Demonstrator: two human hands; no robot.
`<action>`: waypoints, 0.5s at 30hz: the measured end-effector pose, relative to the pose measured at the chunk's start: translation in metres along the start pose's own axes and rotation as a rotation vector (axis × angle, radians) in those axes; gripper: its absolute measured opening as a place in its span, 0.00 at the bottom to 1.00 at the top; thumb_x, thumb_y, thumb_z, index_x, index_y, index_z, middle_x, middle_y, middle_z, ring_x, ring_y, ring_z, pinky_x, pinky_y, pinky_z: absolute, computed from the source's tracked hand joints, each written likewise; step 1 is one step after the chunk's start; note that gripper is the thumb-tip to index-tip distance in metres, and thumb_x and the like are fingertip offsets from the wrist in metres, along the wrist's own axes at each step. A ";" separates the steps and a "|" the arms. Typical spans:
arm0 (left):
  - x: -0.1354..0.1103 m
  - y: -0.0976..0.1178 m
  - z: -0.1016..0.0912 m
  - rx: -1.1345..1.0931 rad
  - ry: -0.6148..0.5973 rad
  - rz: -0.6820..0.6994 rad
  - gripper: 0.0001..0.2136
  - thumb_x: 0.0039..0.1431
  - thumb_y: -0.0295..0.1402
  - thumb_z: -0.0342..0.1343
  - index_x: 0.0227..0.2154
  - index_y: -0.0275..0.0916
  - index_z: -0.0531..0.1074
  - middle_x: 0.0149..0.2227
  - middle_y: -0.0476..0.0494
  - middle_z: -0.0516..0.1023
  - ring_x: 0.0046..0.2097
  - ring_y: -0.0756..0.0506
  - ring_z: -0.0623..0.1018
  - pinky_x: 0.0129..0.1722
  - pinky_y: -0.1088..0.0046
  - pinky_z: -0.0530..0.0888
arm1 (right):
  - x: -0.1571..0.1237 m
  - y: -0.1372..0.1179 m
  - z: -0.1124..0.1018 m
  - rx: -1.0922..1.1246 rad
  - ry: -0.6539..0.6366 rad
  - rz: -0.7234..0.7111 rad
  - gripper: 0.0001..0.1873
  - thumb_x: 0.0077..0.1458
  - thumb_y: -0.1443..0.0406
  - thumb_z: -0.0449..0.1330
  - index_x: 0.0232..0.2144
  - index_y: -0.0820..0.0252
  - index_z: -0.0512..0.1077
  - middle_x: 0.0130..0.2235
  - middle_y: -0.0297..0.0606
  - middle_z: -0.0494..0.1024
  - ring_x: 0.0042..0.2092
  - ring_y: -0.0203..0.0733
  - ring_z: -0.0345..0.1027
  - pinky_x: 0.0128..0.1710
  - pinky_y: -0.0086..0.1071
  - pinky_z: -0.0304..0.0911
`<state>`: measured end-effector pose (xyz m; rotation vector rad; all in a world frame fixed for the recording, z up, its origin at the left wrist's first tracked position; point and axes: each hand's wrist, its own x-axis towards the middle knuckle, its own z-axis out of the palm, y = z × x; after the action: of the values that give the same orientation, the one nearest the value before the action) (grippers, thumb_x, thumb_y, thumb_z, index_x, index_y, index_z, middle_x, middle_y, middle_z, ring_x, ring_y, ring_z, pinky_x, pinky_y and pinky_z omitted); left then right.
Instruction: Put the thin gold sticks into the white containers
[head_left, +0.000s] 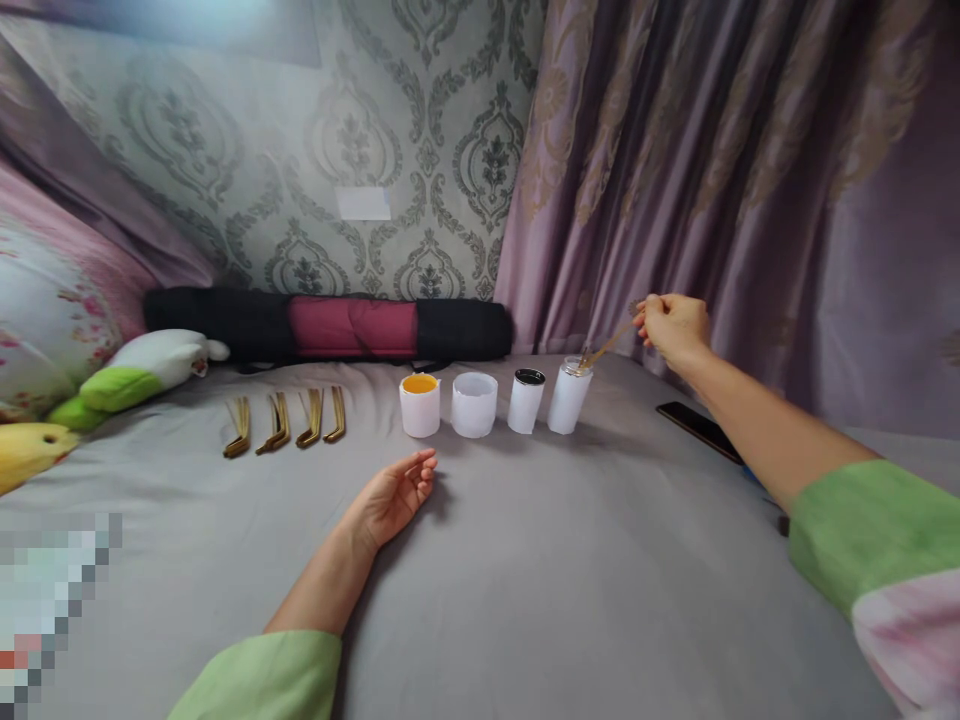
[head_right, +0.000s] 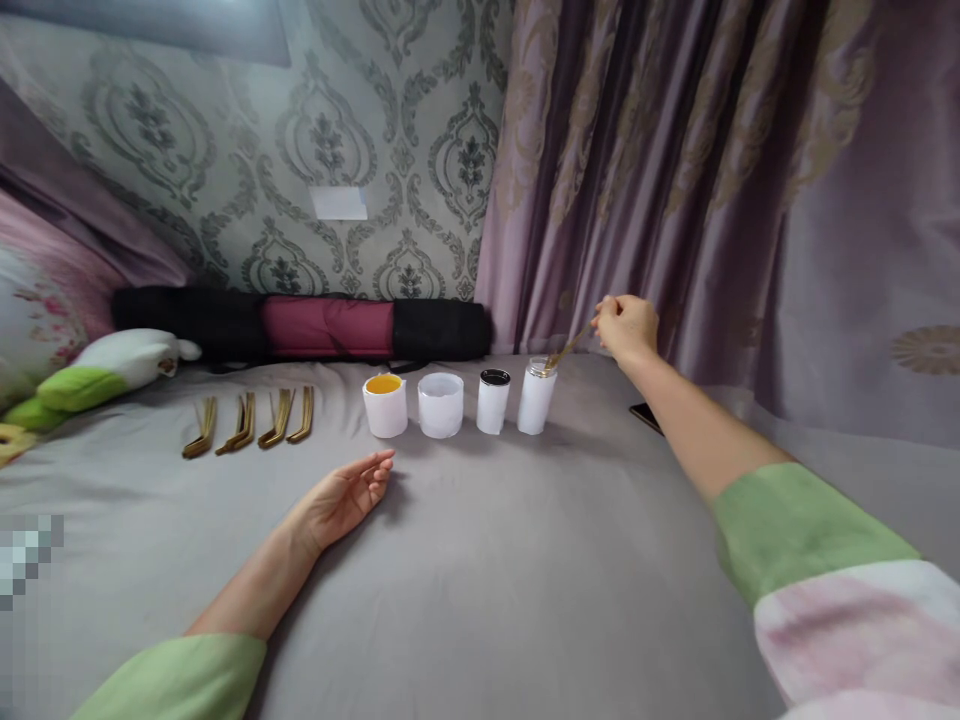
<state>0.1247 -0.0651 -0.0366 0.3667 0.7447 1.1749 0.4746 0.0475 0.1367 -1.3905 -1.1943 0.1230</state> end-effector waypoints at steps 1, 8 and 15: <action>0.000 0.000 0.000 -0.002 0.000 -0.001 0.06 0.53 0.21 0.47 0.34 0.30 0.66 0.27 0.43 0.71 0.23 0.55 0.70 0.19 0.82 0.69 | -0.002 -0.001 0.002 -0.040 0.003 -0.043 0.11 0.51 0.64 0.52 0.26 0.65 0.71 0.21 0.35 0.71 0.17 0.27 0.58 0.14 0.20 0.54; 0.001 0.000 -0.001 -0.009 -0.011 -0.001 0.06 0.53 0.21 0.48 0.34 0.29 0.67 0.27 0.43 0.71 0.23 0.55 0.70 0.20 0.82 0.69 | -0.010 0.004 0.013 -0.192 -0.089 -0.138 0.11 0.51 0.64 0.52 0.25 0.64 0.71 0.20 0.36 0.72 0.15 0.29 0.60 0.13 0.23 0.56; 0.001 0.000 -0.001 0.001 -0.008 -0.001 0.06 0.52 0.21 0.48 0.34 0.28 0.67 0.27 0.43 0.70 0.24 0.55 0.70 0.20 0.82 0.69 | -0.009 0.025 0.027 -0.261 -0.182 -0.200 0.11 0.51 0.64 0.50 0.26 0.64 0.71 0.20 0.35 0.73 0.17 0.30 0.61 0.16 0.23 0.56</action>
<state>0.1241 -0.0645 -0.0375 0.3719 0.7380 1.1716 0.4662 0.0661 0.1050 -1.4988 -1.5373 -0.0507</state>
